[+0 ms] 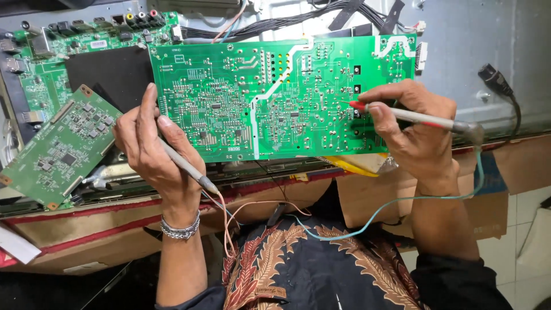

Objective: The person holds a green circuit board on their lap and uses multimeter probes to test various points on the board. They briefly switch to a yellow circuit board to test components before returning to the green board. A magnifying glass is used to inspect specific areas of the green board while testing continues.

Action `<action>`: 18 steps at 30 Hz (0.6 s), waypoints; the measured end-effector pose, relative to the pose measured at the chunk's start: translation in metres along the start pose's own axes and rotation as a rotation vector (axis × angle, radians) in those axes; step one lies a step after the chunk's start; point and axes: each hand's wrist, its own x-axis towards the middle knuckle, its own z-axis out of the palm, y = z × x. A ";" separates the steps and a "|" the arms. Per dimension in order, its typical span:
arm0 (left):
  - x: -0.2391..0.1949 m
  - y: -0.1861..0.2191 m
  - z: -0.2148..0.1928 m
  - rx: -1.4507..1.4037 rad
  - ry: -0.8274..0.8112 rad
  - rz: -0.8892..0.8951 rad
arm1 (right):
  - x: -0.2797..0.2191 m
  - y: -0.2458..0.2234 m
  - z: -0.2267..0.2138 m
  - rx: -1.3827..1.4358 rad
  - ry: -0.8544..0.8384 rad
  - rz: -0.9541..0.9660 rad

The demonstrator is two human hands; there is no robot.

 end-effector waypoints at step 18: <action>-0.002 -0.004 0.004 -0.017 0.030 -0.007 | 0.004 0.000 0.001 -0.177 -0.022 -0.123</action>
